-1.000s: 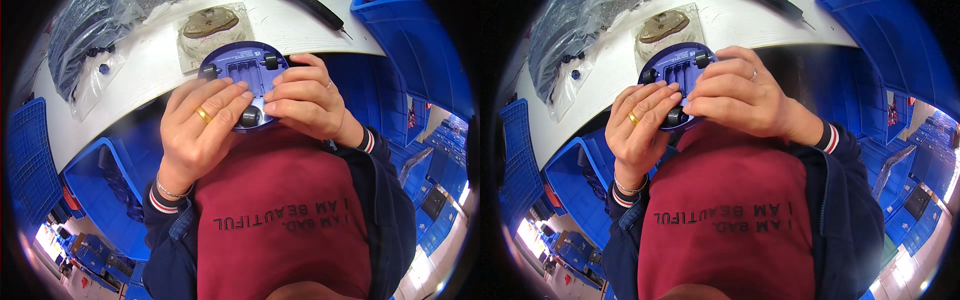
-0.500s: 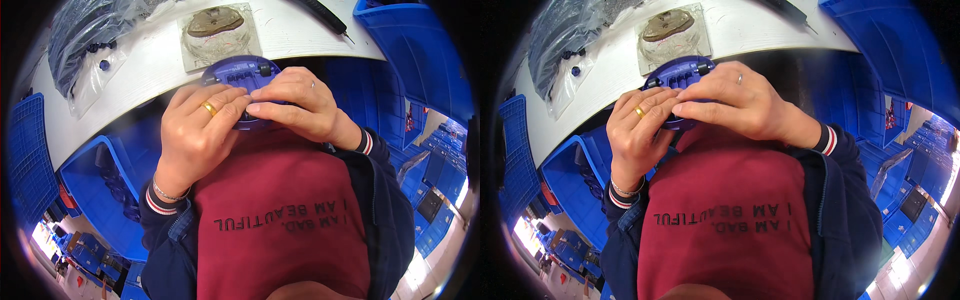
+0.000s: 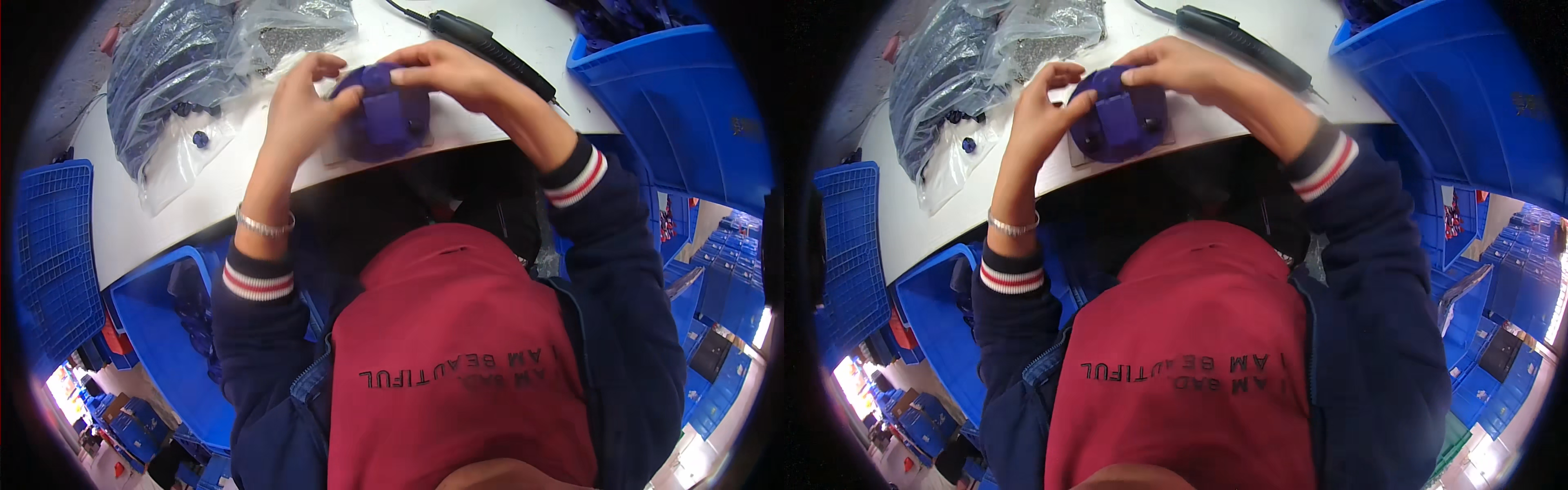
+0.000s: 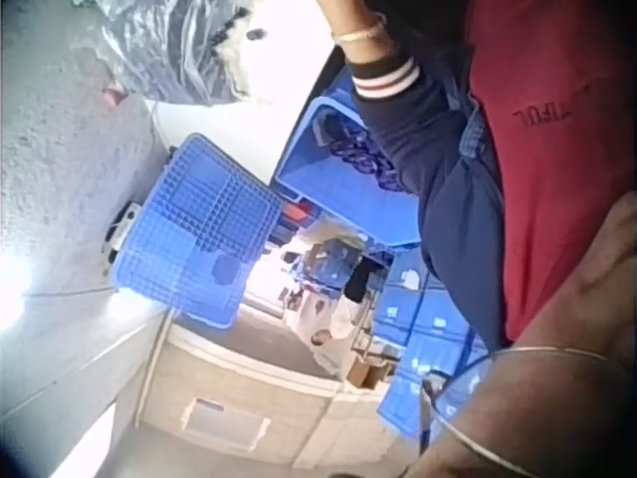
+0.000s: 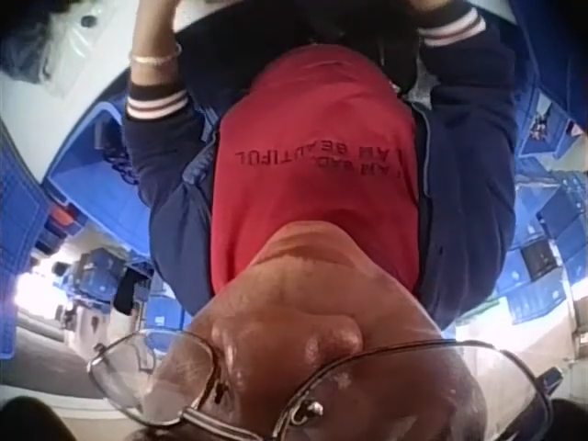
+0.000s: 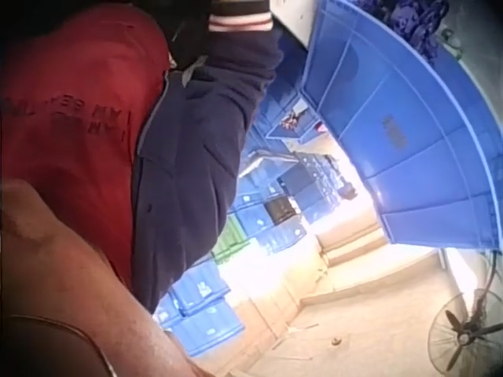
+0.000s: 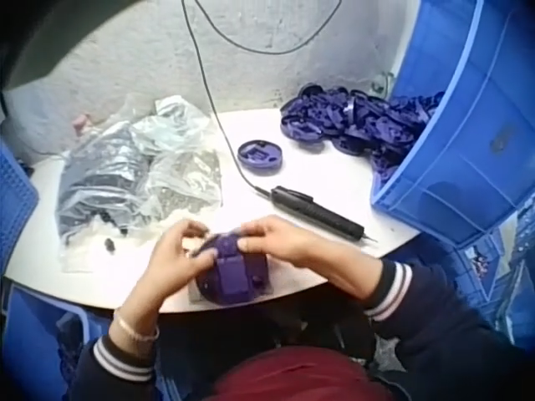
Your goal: Assembling plastic toy components using an electric screwdriver at a factory workbench.
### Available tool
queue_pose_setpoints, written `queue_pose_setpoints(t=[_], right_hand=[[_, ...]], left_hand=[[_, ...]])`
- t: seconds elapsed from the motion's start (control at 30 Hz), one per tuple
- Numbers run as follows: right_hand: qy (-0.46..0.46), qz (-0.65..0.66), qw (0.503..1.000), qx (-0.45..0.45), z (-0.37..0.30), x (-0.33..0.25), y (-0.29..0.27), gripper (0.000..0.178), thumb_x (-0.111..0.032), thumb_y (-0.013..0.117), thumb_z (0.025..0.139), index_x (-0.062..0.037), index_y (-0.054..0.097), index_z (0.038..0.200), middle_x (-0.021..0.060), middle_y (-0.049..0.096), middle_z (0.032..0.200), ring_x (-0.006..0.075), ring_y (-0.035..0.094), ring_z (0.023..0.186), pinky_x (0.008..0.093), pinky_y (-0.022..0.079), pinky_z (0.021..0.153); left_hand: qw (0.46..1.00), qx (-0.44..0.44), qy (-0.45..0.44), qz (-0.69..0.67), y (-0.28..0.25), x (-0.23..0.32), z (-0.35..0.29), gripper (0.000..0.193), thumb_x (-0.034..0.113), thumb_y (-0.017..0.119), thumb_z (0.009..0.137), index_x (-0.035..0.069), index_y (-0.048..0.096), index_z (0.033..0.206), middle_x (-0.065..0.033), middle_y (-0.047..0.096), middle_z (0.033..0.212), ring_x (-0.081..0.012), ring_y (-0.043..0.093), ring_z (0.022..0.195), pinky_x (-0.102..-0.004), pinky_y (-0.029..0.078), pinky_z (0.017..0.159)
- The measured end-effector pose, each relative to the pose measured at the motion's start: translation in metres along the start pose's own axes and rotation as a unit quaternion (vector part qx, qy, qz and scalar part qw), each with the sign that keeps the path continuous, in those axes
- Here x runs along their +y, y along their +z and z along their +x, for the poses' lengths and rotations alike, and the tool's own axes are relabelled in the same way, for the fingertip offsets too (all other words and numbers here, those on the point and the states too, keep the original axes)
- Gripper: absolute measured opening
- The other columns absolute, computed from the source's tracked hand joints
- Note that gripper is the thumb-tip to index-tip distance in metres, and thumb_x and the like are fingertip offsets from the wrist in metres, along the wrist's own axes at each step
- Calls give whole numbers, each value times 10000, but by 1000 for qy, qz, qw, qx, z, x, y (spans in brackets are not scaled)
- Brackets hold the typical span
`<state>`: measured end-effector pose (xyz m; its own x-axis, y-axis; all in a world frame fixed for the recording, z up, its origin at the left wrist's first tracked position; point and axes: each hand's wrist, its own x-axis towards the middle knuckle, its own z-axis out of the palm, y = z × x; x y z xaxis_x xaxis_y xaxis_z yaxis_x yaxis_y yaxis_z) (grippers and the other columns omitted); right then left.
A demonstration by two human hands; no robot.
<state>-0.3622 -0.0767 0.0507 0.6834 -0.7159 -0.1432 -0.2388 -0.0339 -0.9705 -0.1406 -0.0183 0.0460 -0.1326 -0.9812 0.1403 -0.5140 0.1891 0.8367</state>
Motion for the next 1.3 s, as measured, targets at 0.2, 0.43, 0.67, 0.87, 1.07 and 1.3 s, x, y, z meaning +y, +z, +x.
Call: queue_pose_setpoints(t=[0.2,0.43,0.67,0.87,1.07,1.3], right_hand=[[215,-7,977,5,36,-18,-11,396,-177,622,877,0,590,1230,91,650,1029,163,594,942,295,435,910],[15,-379,905,195,35,6,11,392,-218,686,826,-47,585,1164,143,607,1057,233,572,1039,353,457,913],[51,-245,962,109,37,17,1,411,-235,703,808,-56,567,1151,171,563,1172,261,544,1103,360,457,925],[-56,-282,949,128,15,15,-4,381,-219,675,841,-57,572,1170,134,570,1180,246,564,1081,346,460,921],[-72,-270,935,217,-22,-1,-36,313,-161,637,869,-61,588,1162,110,575,1148,241,598,1017,335,484,870],[-14,-507,801,317,-52,26,-51,499,-145,672,811,-148,498,1278,156,564,997,363,583,908,447,490,785]], left_hand=[[993,47,-102,43,5,-32,26,586,297,762,710,41,552,1193,-224,554,1203,-353,424,1181,-431,374,982],[989,36,-122,82,9,-45,29,589,314,756,702,45,554,1186,-215,553,1184,-355,379,1216,-441,356,997],[984,63,-94,138,14,-37,19,553,315,755,693,67,568,1150,-181,576,1101,-352,417,1173,-442,362,981],[966,175,55,180,-1,-47,2,262,186,661,789,43,614,1003,-150,607,1042,-339,510,1045,-429,406,927],[899,217,136,354,-39,-60,14,130,75,582,840,32,650,943,-107,638,976,-304,575,991,-383,475,863],[848,118,12,517,-36,-56,38,101,42,535,812,26,620,863,-144,636,919,-314,626,901,-386,541,730]])
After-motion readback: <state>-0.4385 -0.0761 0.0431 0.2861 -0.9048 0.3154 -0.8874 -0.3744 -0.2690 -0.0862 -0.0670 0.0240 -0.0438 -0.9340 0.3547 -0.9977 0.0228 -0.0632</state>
